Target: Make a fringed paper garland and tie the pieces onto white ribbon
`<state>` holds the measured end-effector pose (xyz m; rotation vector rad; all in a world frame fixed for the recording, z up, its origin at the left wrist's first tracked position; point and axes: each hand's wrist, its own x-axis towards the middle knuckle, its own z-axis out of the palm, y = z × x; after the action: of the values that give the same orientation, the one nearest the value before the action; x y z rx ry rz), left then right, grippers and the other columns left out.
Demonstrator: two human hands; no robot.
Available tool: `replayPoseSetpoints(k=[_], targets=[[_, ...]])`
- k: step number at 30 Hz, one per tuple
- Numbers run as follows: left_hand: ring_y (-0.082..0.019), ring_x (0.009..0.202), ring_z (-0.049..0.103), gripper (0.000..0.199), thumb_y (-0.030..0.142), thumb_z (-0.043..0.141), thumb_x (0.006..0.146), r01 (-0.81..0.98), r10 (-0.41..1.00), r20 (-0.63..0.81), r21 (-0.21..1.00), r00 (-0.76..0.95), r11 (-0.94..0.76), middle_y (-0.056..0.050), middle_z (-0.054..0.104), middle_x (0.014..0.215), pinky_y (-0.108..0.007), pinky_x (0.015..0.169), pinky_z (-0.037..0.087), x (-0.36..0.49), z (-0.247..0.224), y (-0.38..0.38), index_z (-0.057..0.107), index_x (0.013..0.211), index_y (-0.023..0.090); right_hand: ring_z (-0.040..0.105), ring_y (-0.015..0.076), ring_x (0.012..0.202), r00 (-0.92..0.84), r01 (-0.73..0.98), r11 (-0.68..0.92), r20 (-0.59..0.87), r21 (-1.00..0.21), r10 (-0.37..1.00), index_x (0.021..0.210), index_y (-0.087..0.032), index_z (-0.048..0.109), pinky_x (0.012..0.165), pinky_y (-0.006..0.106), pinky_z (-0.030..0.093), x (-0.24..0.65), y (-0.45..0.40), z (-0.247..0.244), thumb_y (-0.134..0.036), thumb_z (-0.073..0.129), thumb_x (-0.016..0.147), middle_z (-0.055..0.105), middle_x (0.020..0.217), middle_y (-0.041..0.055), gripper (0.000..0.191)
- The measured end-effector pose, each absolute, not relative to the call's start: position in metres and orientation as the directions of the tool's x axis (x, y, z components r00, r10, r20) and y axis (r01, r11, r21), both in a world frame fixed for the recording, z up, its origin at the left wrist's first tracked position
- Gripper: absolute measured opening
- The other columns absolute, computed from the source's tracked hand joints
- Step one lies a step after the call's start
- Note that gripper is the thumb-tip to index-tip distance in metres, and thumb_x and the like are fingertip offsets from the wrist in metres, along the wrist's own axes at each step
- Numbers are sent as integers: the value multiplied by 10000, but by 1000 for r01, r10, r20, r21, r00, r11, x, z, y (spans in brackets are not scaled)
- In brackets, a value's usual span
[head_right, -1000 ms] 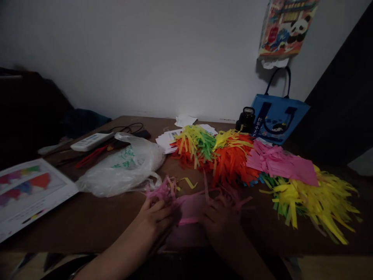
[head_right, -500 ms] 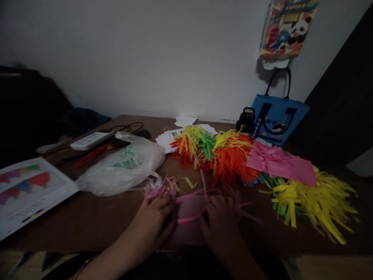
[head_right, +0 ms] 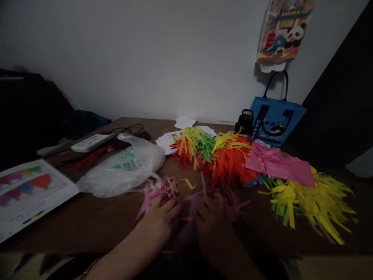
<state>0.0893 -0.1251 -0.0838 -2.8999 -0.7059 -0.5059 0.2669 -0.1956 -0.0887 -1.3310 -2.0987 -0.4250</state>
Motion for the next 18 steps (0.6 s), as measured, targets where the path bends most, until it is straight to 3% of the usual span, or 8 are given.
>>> replayPoseSetpoints(k=[3, 6, 11, 13, 15, 18], targets=[[-231, 843, 573, 67, 193, 745, 785, 473, 446, 333, 1, 831, -881, -39, 698, 850, -441, 852, 373, 89, -80, -119, 699, 747, 162, 515, 215, 809, -367, 899, 437, 615, 40, 698, 722, -178, 616, 980, 500, 288, 263, -193, -88, -98, 559, 849, 614, 724, 26, 161], [-223, 865, 576, 66, 177, 671, 853, 449, 447, 340, 78, 827, -890, -48, 686, 877, -408, 853, 410, 88, -65, -125, 686, 791, 162, 527, 200, 773, -384, 899, 430, 630, 88, 674, 691, -176, 598, 954, 460, 320, 262, -188, -90, -71, 508, 895, 601, 681, 18, 246], [-146, 947, 607, 222, 72, 489, 944, 284, 413, 228, 443, 882, -850, -15, 679, 1037, -245, 888, 458, 89, -41, -154, 640, 1051, 195, 546, 171, 713, -209, 913, 401, 754, -78, 623, 771, -191, 627, 914, 418, 336, 271, -186, -81, -128, 445, 957, 636, 697, 4, 268], [-171, 1007, 604, 260, 81, 464, 949, 282, 388, 211, 403, 897, -871, -32, 671, 1104, -288, 940, 452, 89, -46, -156, 644, 1088, 207, 571, 179, 758, -126, 913, 376, 767, -159, 629, 825, -201, 643, 916, 419, 340, 277, -190, -74, -168, 473, 952, 665, 750, 10, 214], [-229, 1014, 600, 234, 122, 502, 932, 329, 389, 186, 286, 902, -900, -66, 661, 1155, -394, 949, 457, 87, -55, -153, 661, 1081, 206, 589, 186, 802, -29, 896, 360, 773, -260, 633, 852, -208, 651, 899, 403, 368, 283, -196, -67, -189, 499, 936, 676, 791, 14, 174], [-309, 1088, 574, 307, 188, 571, 889, 405, 436, 130, 210, 890, -890, -110, 617, 1278, -528, 971, 431, 84, -62, -148, 628, 1191, 201, 607, 190, 815, 249, 798, 267, 700, -540, 670, 836, -217, 665, 782, 332, 442, 291, -205, -59, -259, 539, 904, 678, 832, 22, 149]])
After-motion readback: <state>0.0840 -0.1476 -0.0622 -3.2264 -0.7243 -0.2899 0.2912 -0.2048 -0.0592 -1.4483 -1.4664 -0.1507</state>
